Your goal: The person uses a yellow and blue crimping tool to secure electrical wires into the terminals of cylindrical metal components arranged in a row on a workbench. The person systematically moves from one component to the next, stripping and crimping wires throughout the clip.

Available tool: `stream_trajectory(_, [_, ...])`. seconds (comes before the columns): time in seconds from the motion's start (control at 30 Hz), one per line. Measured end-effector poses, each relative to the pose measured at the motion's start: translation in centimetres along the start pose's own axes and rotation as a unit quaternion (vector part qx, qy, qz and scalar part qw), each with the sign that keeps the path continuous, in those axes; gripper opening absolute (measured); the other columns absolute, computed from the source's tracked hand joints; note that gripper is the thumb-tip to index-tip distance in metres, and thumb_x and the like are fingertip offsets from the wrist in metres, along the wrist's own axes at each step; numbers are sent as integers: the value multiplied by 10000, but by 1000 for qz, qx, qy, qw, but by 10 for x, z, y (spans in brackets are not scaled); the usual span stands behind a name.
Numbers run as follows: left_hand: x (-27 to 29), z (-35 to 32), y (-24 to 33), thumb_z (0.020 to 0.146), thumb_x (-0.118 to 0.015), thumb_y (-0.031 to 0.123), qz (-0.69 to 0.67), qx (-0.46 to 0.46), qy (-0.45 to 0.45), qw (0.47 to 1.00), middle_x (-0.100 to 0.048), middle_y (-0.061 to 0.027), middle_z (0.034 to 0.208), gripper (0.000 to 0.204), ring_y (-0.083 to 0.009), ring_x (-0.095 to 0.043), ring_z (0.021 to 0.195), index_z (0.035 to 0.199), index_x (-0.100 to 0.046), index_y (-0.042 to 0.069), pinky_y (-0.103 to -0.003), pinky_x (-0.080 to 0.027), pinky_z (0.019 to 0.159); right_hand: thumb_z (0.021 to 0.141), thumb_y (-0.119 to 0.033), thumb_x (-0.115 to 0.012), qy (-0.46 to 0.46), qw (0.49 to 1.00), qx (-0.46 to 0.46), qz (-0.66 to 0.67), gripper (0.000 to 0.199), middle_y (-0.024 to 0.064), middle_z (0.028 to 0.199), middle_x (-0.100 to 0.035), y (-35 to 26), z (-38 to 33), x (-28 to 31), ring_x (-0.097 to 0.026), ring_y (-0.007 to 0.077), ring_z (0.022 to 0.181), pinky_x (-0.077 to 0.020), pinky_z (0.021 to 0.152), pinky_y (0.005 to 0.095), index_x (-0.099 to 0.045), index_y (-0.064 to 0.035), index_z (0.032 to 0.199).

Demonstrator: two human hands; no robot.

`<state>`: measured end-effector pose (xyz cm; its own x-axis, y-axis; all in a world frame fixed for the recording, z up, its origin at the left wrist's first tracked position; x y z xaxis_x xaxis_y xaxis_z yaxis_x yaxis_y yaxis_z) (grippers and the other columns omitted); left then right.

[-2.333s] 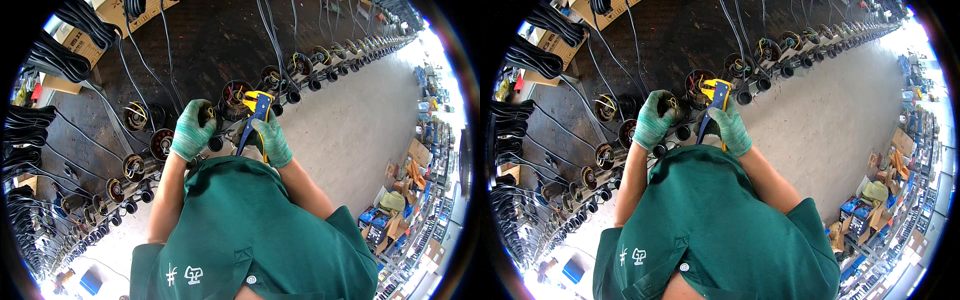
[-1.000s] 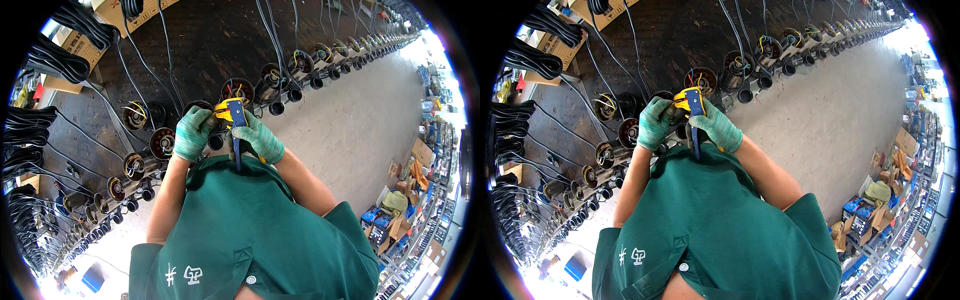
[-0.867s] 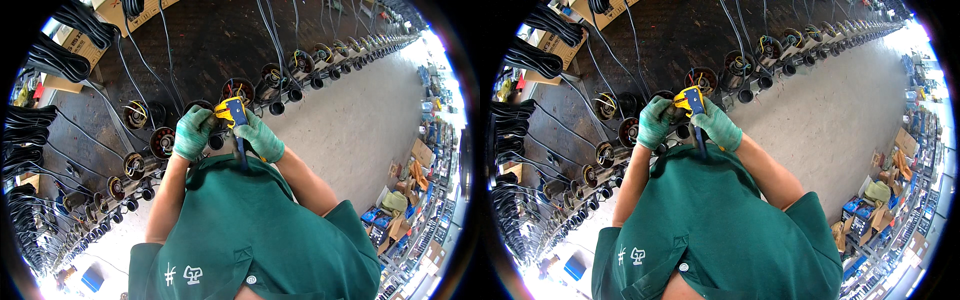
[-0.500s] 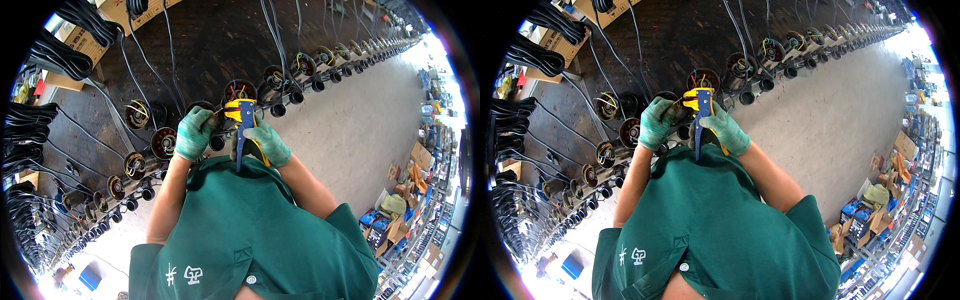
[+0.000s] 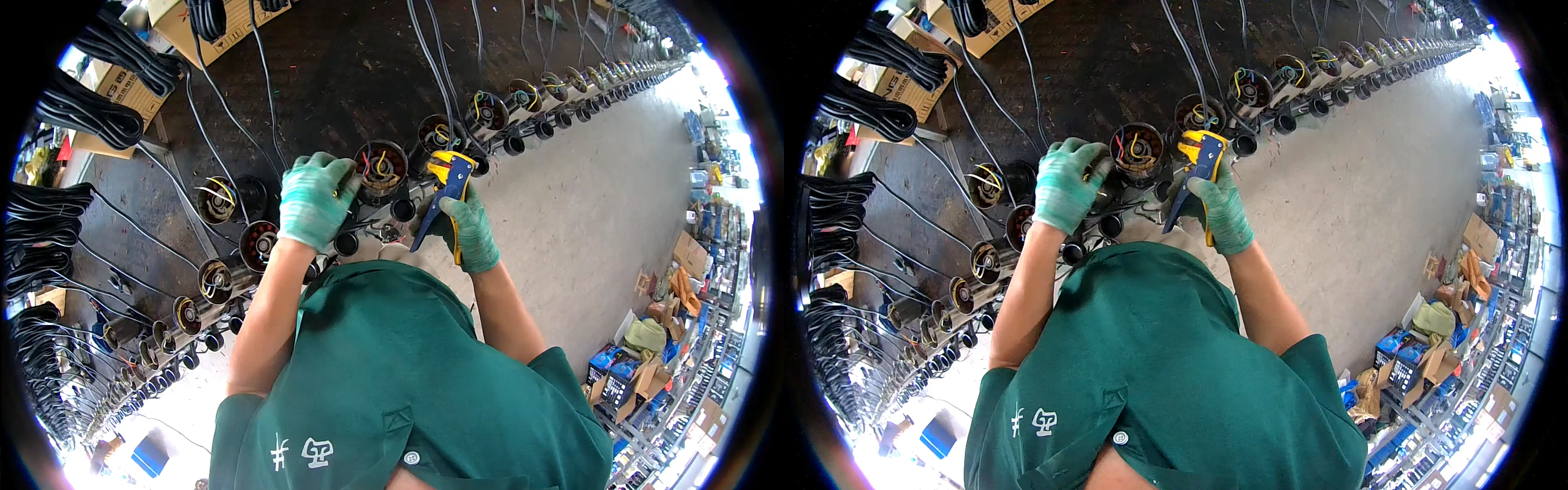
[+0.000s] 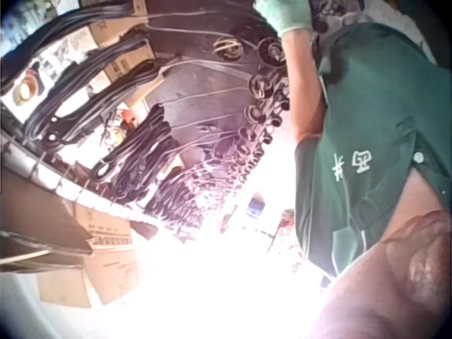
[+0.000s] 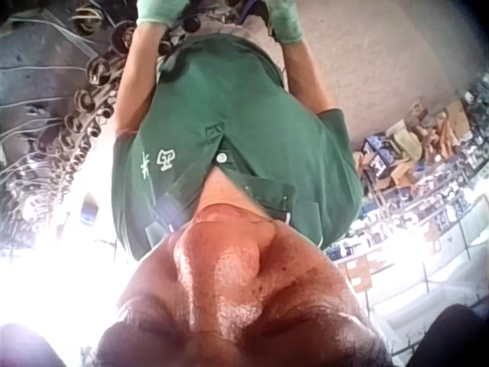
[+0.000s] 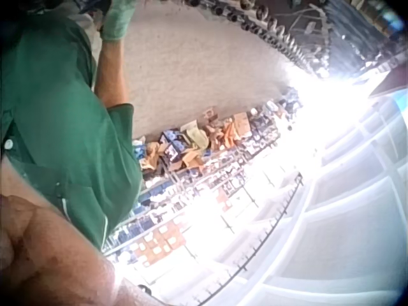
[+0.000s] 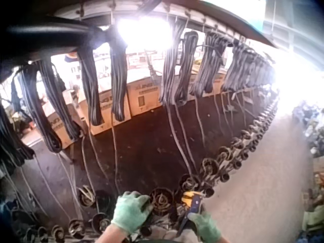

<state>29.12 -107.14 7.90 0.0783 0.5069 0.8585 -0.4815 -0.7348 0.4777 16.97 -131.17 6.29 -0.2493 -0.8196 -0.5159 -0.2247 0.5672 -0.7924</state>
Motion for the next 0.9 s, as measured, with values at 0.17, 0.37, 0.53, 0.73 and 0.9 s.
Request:
stream_trajectory(0.17, [-22, 19, 25, 891, -805, 395, 84, 33, -32, 995, -749, -72, 1017, 363, -325, -687, 1026, 1130, -782, 123, -477, -501, 917, 943, -195, -704, -1, 1000, -11, -3, 656, 184, 1073, -693, 2, 3, 9, -755, 350, 909, -663, 813, 504, -382, -47, 1495])
stream_trajectory(0.37, [-41, 22, 35, 903, -790, 336, 88, 50, -36, 994, -754, -87, 1035, 279, -319, -703, 1008, 1089, -804, 129, -477, -506, 889, 955, -150, -680, -35, 997, -62, -4, 647, 158, 1095, -691, -6, 7, 20, -732, 276, 900, -647, 835, 439, -369, -65, 1517])
stream_trajectory(0.53, [-44, 20, 43, 914, -786, 178, -41, 14, -62, 997, -760, -145, 1053, 211, -364, -725, 954, 1098, -812, 78, -441, -569, 835, 952, -180, -671, -48, 997, -42, -38, 699, 178, 1087, -701, -1, 18, 35, -747, 303, 909, -651, 816, 461, -339, -74, 1558])
stream_trajectory(0.73, [-63, 8, 41, 914, -769, 98, -193, 36, -59, 979, -765, -198, 1058, 229, -423, -725, 947, 1133, -781, 33, -448, -584, 815, 937, -152, -675, -69, 992, -96, -42, 756, 151, 1087, -697, -12, 15, 34, -750, 272, 943, -651, 845, 442, -318, -82, 1600])
stream_trajectory(0.9, [-66, 6, 38, 928, -752, 63, -199, -9, -48, 979, -753, -198, 1049, 218, -416, -724, 947, 1142, -773, 27, -440, -586, 806, 937, -145, -689, -76, 989, -122, -42, 806, 108, 1100, -691, -4, 11, 37, -747, 232, 955, -659, 851, 404, -301, -97, 1642])
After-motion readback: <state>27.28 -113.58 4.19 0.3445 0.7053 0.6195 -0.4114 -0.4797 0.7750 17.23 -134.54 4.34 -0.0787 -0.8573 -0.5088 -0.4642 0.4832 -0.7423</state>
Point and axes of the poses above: each hand's wrist, its own z-axis towards the middle knuckle, its own x-axis out of the back of the hand, y = z × x, the point moved 1 cm from there along z, towards the middle knuckle
